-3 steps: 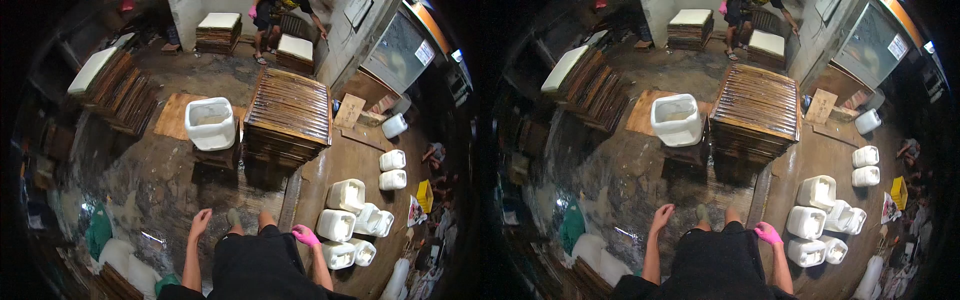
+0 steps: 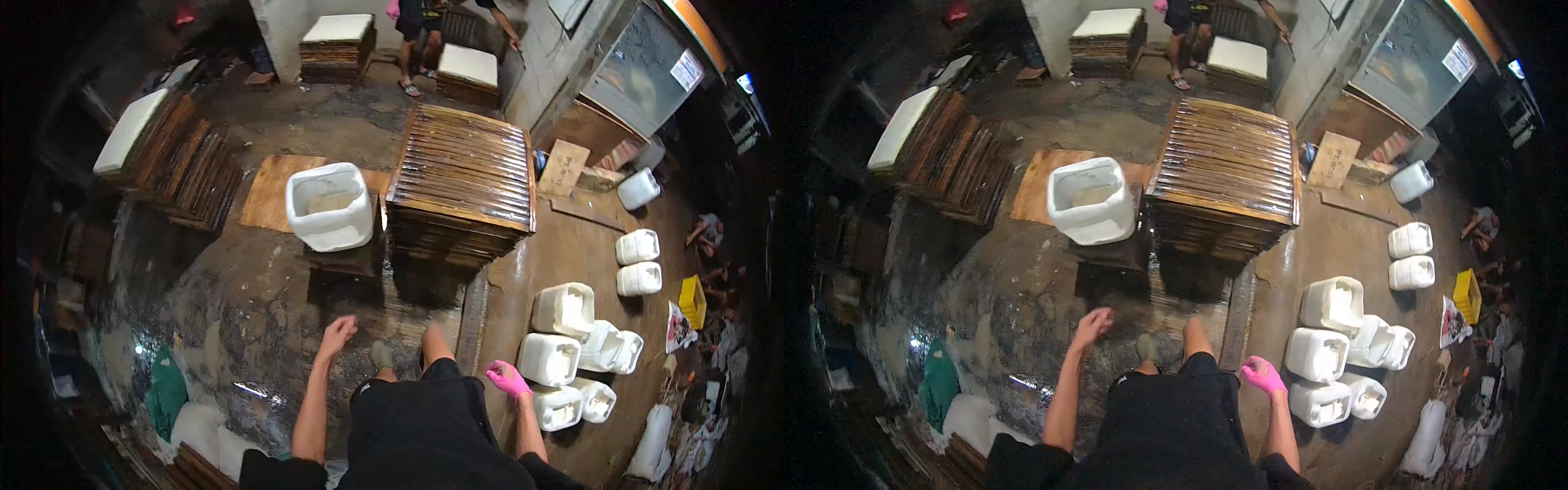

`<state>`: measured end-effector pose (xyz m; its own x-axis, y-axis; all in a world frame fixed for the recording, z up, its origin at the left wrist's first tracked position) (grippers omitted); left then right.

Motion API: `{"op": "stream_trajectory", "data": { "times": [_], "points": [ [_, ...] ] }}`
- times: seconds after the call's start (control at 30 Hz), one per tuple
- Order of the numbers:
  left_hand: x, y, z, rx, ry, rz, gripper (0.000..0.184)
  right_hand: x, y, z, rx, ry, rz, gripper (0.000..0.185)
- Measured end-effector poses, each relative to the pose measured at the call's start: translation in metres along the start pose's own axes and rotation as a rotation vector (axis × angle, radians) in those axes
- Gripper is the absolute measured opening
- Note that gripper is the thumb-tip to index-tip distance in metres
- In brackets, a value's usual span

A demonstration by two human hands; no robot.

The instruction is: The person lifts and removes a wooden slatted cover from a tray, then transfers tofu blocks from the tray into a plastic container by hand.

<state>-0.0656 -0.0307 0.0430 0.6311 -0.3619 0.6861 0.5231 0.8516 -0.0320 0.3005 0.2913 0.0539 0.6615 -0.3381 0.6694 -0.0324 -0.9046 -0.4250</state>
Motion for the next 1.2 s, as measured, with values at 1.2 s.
{"op": "stream_trajectory", "data": {
  "times": [1.2],
  "points": [
    [-0.318, 0.272, 0.459, 0.681, 0.492, 0.105, 0.034, -0.392, -0.52, -0.294, -1.019, 0.024, -0.052, 0.044]
  ]
}}
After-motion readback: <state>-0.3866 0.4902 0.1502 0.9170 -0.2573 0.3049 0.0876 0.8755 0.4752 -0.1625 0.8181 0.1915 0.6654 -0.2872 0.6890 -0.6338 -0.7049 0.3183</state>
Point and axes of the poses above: each hand's wrist, its own x-axis away from the middle knuckle, its own y-axis out of the palm, z = x × y, the point moved 1 cm from there along -x, towards the middle knuckle
